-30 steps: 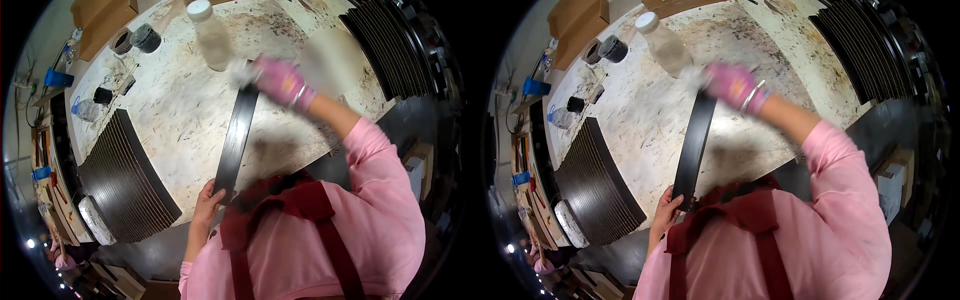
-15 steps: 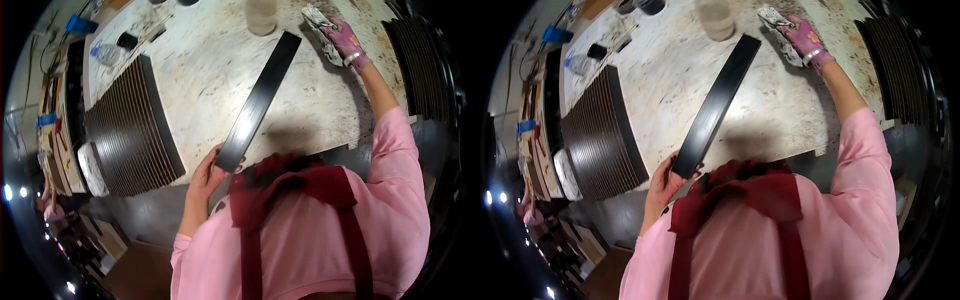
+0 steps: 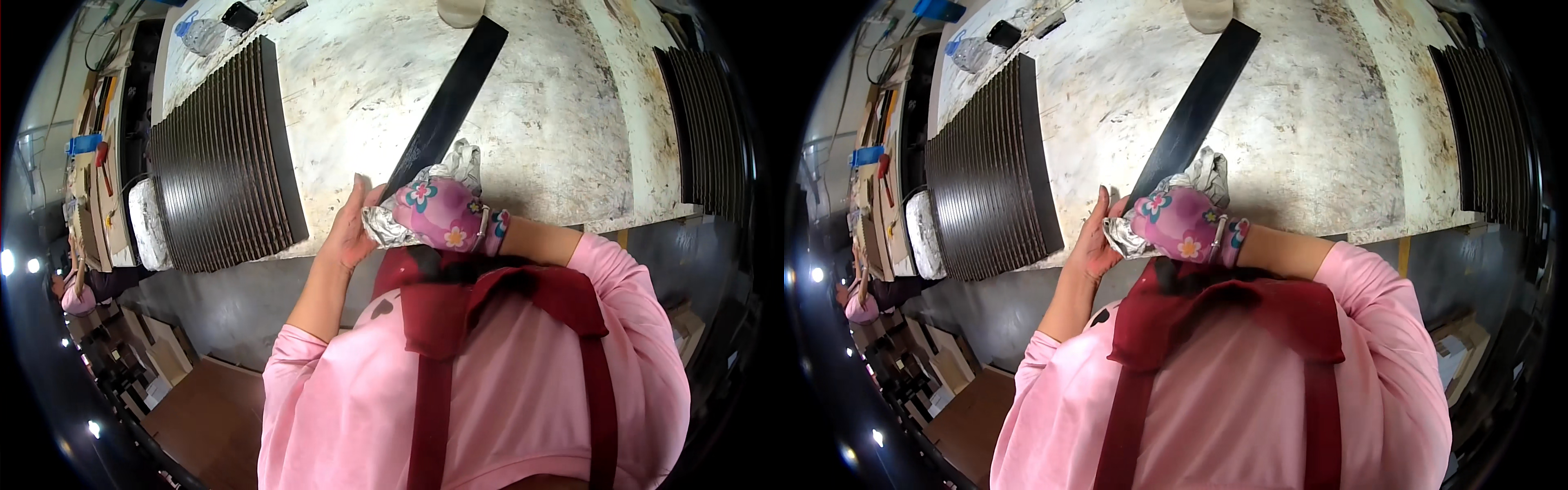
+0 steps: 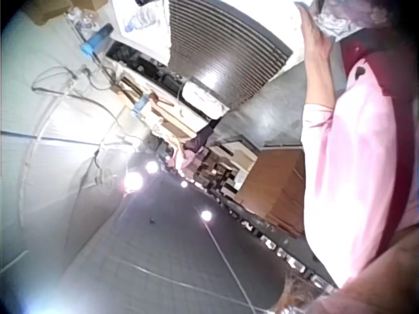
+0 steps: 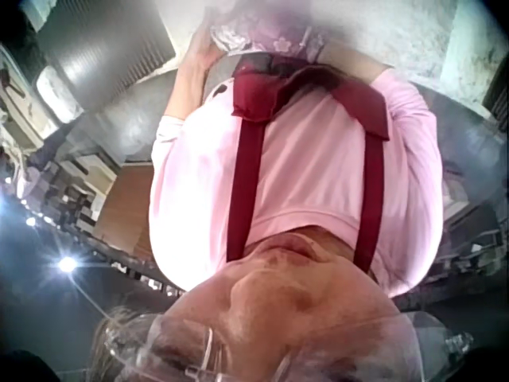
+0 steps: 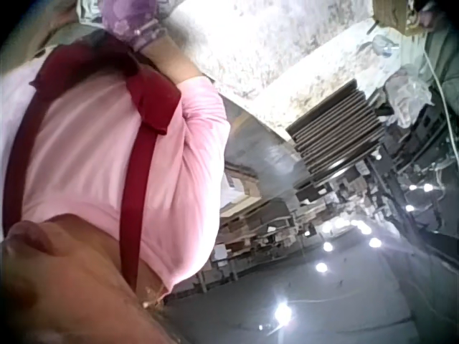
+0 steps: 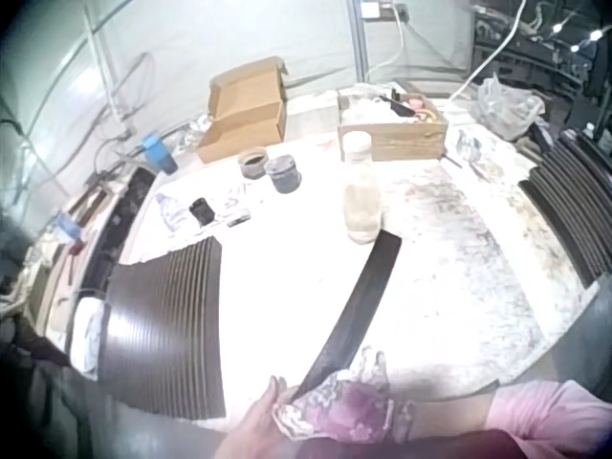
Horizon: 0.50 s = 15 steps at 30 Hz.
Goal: The person wipes long wooden slats one by one with a cloth, occasionally pouring liquid from a bottle onto the cloth. After wiping each side of a slat, the person places it onto a stack on the table.
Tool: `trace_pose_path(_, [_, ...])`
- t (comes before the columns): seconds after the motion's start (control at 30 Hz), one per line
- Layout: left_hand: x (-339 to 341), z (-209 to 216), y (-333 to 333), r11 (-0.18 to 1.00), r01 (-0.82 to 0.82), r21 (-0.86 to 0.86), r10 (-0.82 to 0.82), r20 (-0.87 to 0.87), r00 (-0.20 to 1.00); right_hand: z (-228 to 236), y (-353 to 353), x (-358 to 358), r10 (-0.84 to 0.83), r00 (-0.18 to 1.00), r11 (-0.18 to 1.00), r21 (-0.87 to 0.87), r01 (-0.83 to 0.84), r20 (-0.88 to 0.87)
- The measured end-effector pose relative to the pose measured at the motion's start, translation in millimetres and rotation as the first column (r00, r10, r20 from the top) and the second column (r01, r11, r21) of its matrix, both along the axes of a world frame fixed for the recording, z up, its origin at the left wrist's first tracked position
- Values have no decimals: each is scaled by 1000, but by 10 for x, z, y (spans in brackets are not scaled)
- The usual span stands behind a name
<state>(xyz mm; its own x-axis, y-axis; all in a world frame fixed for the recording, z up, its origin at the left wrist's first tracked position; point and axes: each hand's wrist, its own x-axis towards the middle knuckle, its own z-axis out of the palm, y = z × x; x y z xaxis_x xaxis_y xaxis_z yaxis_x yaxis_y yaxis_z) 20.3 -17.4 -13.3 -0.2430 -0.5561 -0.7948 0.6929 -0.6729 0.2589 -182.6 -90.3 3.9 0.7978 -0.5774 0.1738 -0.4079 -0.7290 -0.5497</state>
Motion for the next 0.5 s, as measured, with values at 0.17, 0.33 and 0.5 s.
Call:
trace_pose_path(0.17, [13,112,-42,942,209,-262,-213,11,977,115,-381,-405,-25,994,999,48,20,108])
trace_pose_path(0.33, [36,21,-43,943,172,-286,-227,-170,959,193,-582,-633,-414,896,866,372,334,159])
trace_pose_path(0.5, [-113,46,-133,987,68,-145,-78,-68,995,26,22,148,84,959,984,-173,-37,272])
